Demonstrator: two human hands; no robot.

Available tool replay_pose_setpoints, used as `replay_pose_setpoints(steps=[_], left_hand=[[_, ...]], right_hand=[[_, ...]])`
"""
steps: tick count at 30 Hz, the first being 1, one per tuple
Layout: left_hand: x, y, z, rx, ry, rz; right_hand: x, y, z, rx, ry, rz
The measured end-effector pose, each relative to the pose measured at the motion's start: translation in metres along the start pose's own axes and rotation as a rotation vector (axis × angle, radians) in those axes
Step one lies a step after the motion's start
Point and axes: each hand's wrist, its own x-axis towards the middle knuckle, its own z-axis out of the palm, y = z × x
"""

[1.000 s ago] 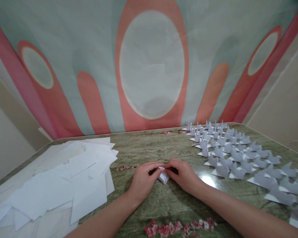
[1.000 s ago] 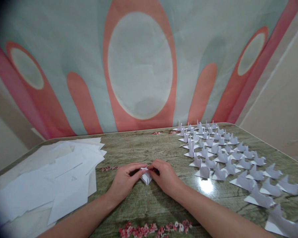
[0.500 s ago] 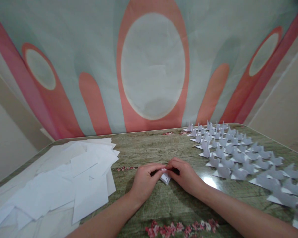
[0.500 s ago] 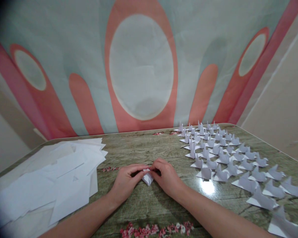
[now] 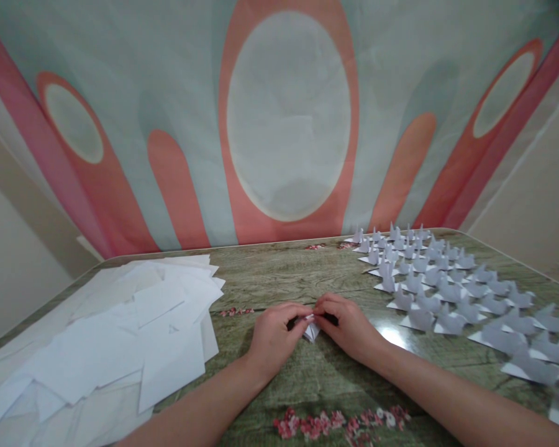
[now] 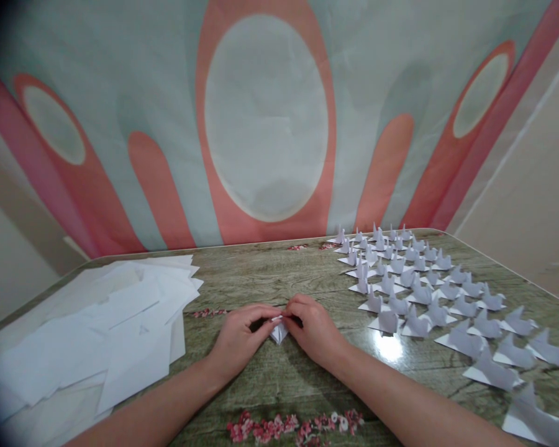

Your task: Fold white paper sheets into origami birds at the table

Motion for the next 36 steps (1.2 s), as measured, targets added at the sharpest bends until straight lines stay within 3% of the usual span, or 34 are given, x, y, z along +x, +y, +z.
replay_pose_setpoints(steps=[16, 30, 36], left_hand=[[-0.0011, -0.0029, 0.0022, 0.067, -0.017, 0.022], [-0.0024, -0.0047, 0.0025, 0.086, -0.037, 0.028], [-0.0023, -0.0041, 0.003, 0.143, -0.053, -0.01]], right_hand=[[-0.0022, 0.0038, -0.0021, -0.273, -0.039, -0.13], [-0.0018, 0.0012, -0.006, -0.326, -0.003, -0.116], [-0.0014, -0.0014, -0.009, -0.46, 0.048, -0.24]])
